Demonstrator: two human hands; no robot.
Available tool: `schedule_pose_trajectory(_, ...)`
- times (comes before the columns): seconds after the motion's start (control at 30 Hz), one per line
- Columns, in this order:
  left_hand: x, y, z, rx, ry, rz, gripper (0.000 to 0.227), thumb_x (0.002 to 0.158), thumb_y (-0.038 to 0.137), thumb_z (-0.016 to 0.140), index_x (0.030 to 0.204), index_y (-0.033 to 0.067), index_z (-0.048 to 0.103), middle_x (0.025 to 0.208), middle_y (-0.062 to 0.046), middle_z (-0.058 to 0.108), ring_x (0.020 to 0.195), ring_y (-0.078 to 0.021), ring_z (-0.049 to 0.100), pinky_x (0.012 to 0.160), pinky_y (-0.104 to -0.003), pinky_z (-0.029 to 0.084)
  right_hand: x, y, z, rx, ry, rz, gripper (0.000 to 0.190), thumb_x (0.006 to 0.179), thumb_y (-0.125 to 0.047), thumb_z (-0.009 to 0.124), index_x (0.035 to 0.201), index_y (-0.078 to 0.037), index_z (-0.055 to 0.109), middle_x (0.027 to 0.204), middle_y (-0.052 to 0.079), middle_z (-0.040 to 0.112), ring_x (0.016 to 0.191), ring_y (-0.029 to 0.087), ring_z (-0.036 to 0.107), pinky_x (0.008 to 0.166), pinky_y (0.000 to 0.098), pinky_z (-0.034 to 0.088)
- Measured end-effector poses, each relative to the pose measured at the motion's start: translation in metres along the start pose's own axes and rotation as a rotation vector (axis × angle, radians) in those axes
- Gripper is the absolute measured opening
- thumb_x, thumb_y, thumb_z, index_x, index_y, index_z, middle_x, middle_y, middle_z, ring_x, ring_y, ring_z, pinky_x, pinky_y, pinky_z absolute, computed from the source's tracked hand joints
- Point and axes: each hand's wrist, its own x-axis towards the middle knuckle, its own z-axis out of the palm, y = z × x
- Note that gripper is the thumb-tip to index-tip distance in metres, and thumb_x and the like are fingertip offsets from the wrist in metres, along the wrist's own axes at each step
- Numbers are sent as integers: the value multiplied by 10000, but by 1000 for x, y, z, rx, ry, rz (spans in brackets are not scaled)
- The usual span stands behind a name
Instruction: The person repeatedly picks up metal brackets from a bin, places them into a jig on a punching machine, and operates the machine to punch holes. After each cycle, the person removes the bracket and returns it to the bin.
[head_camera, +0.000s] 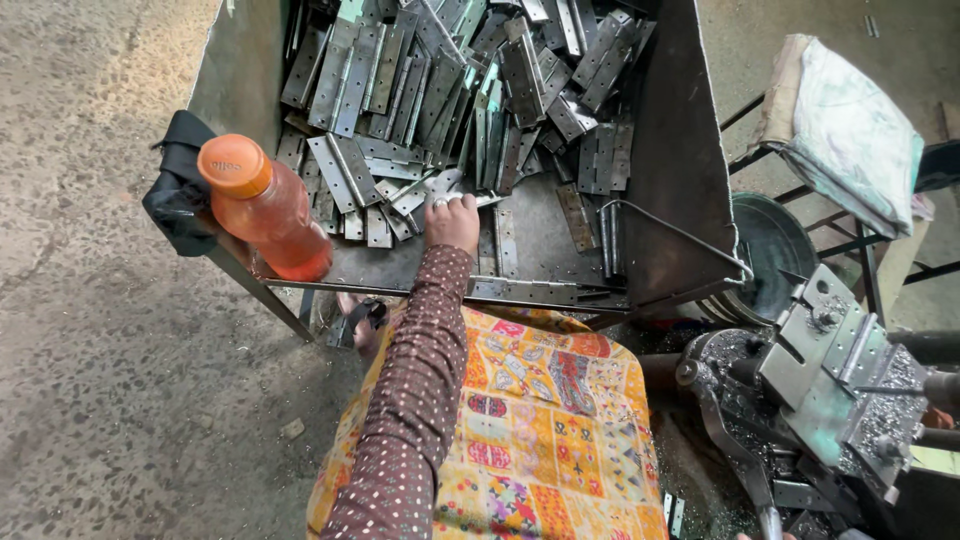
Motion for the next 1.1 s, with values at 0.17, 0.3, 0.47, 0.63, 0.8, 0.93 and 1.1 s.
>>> schedule_pose_trajectory(0.17,-19,10,-21,-365,-241,-256,139,962,127,511,1040,36,580,925,-183,698,845,-372,691,749,-495,549,5,13,22,8,4,-26,727,741,-573,776,1125,40,694,799,199,735,752,325,762,750,441,617)
schedule_pose_trajectory(0.3,-24,11,-16,-484,-400,-501,196,943,132,505,1090,36,590,1005,-205,707,947,-390,690,828,-479,558,1,24,24,14,2,-59,734,730,-560,792,1118,56,694,790,198,730,740,319,762,745,436,618)
schedule_pose_trajectory(0.47,-25,5,-19,-325,-501,-571,257,979,146,499,1200,28,556,1036,-192,715,989,-369,701,841,-478,564,-2,24,19,36,-42,-22,734,732,-536,806,1124,71,681,768,196,724,710,312,758,713,437,622)
schedule_pose_trajectory(0.63,-26,5,-29,-234,-579,-529,253,960,161,516,1184,60,575,1082,-157,708,1024,-330,690,839,-487,555,-3,20,20,83,-13,-12,700,720,-520,801,1073,76,708,732,184,709,652,289,763,704,417,597)
schedule_pose_trajectory(0.8,-23,23,-32,-92,-454,-399,187,989,133,497,1102,102,643,1070,-121,699,1022,-286,687,836,-438,547,-3,21,15,48,-129,-30,695,726,-538,786,1021,77,654,709,170,694,620,275,744,659,421,616)
schedule_pose_trajectory(0.93,-29,30,-37,-70,-325,-312,208,944,120,516,1111,91,636,1048,-104,663,979,-265,669,862,-465,506,-2,17,12,-14,-106,5,726,752,-548,783,1070,96,674,728,187,706,630,270,754,654,401,608)
schedule_pose_trajectory(1.1,-44,25,-22,-147,-230,-317,288,792,163,654,1077,133,627,1099,-136,616,975,-329,648,810,-509,498,-21,10,1,34,-81,-51,706,777,-574,724,1143,25,648,716,160,681,544,259,713,593,399,579)
